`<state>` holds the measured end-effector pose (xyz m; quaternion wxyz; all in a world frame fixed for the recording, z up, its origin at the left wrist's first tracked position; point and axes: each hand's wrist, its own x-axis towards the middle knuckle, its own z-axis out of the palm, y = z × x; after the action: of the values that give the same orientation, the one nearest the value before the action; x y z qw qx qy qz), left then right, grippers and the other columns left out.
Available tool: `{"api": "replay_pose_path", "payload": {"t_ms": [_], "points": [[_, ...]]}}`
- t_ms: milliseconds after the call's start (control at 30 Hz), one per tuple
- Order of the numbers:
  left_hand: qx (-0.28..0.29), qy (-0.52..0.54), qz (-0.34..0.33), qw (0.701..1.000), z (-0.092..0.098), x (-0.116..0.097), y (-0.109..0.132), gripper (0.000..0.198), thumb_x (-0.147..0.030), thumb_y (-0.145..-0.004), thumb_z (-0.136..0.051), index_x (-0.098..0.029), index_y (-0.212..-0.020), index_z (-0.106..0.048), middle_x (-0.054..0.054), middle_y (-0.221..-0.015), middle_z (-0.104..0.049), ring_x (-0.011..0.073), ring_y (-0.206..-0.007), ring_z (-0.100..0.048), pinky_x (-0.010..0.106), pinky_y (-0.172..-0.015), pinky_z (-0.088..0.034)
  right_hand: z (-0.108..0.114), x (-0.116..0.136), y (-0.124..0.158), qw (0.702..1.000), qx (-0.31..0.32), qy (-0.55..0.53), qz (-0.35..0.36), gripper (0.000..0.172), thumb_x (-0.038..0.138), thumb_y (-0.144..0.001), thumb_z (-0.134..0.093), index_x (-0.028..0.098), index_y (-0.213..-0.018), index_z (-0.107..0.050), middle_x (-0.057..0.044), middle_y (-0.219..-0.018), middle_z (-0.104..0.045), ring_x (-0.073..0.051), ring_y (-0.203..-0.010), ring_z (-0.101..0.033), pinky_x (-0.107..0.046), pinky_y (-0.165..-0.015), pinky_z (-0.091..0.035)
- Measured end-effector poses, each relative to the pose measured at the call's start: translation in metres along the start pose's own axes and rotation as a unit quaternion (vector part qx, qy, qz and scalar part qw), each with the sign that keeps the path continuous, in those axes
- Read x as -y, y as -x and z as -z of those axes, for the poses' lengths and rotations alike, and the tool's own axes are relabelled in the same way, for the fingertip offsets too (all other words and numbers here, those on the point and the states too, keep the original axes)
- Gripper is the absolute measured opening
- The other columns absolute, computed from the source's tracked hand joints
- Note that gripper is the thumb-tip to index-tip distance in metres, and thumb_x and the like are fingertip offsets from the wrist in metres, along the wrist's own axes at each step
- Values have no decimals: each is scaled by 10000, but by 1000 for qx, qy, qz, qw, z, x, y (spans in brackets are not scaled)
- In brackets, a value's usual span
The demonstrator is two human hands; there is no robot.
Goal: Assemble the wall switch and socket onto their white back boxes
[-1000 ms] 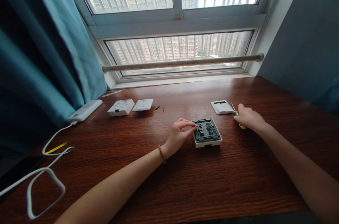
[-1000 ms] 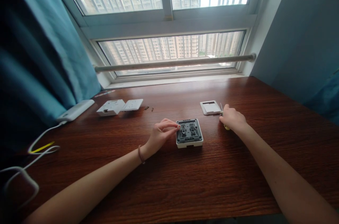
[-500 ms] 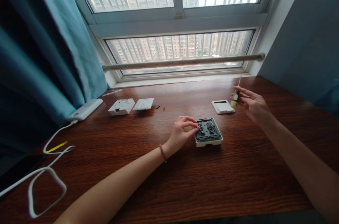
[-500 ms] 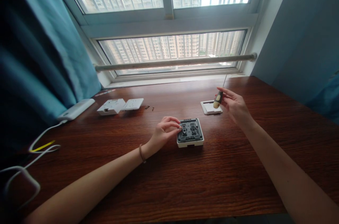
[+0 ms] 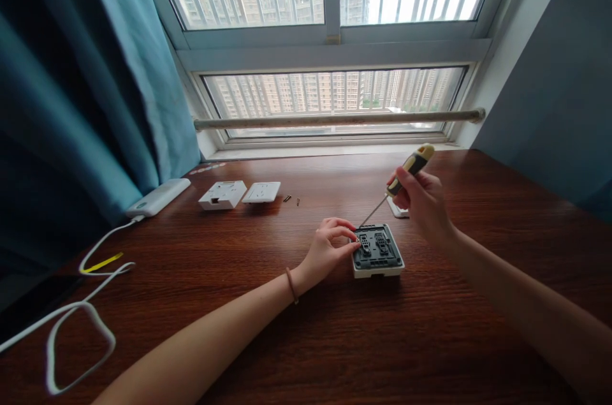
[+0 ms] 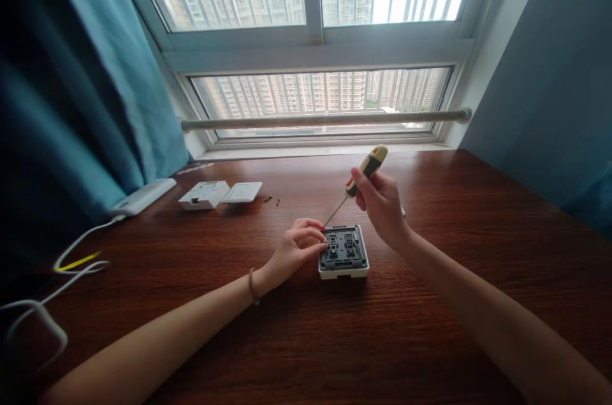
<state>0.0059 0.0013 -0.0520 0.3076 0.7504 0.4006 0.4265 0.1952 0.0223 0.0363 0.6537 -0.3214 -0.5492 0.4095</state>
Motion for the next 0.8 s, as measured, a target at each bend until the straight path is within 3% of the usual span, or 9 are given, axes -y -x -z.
{"api": "replay_pose_path", "payload": {"t_ms": [167,800], "points": [[4,-3,-2,1000,1,-1,1,95,-291,-735,-665,-196,-735,-667,59,-970,-618,210,-1000,-522,392,-949,-362,0,-19,13,997,46,33,-54,332,451,-755,-626,141,-644,-583,49,-470,-440,-41,-362,-319,-206,-348,-202],[9,-9,0,1000,1,-3,0,78,-278,-747,-652,-201,-742,-662,57,-977,-616,211,-1010,-517,396,-961,-356,5,-29,10,993,72,80,-49,326,435,-794,-591,136,-664,-592,35,-505,-462,-51,-397,-317,-214,-377,-223]]}}
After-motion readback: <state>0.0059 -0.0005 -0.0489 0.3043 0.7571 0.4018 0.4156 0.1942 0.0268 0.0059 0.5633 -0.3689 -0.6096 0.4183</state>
